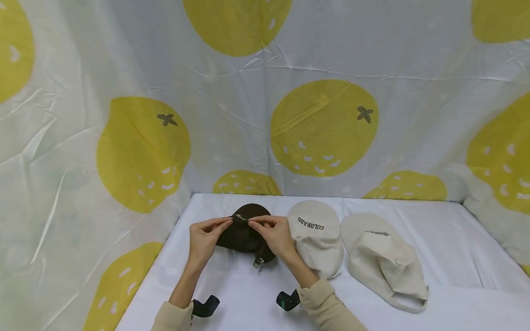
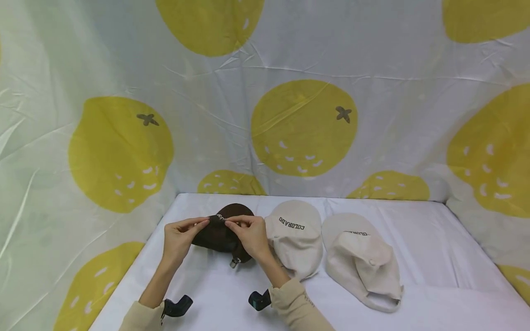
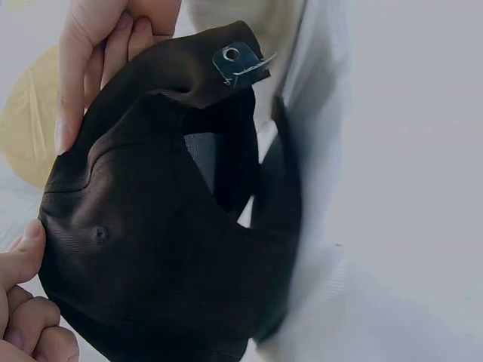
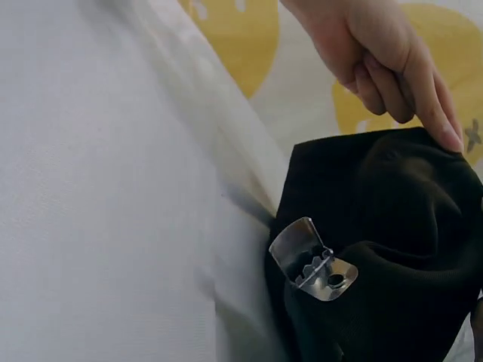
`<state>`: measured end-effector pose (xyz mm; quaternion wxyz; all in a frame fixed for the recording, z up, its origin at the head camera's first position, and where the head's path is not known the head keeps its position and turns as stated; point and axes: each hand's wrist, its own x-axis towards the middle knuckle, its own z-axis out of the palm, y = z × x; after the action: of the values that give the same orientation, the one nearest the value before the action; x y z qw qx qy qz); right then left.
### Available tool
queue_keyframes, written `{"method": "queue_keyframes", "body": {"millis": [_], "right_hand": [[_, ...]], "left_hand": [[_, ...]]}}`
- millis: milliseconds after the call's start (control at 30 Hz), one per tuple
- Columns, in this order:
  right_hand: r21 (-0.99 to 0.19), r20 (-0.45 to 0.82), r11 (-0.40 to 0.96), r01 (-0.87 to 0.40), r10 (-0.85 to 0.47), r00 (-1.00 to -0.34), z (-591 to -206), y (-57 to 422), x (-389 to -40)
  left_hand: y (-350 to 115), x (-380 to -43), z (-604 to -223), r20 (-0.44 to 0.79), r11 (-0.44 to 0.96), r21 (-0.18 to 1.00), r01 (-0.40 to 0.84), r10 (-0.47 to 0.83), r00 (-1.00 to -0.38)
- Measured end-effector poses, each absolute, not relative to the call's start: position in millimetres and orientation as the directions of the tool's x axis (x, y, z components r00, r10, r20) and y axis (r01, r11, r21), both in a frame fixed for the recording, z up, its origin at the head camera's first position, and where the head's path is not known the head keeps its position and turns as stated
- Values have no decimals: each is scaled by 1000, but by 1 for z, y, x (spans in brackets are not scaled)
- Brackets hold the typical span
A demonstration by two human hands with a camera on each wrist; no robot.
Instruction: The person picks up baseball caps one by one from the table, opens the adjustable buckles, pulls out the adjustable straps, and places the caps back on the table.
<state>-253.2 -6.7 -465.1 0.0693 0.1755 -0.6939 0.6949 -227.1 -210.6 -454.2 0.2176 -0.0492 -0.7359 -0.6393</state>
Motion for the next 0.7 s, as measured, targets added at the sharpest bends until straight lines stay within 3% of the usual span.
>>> {"method": "queue_keyframes", "body": {"millis": [367, 700], "right_hand": [[-964, 263, -16, -265, -199, -944, -481, -10, -244], [-949, 299, 38, -313, -209, -931, -470, 9, -238]], "left_hand": [[-221, -219, -474, 327, 229, 932, 281, -202, -923], [-219, -209, -468, 291, 233, 942, 243, -198, -936]]}}
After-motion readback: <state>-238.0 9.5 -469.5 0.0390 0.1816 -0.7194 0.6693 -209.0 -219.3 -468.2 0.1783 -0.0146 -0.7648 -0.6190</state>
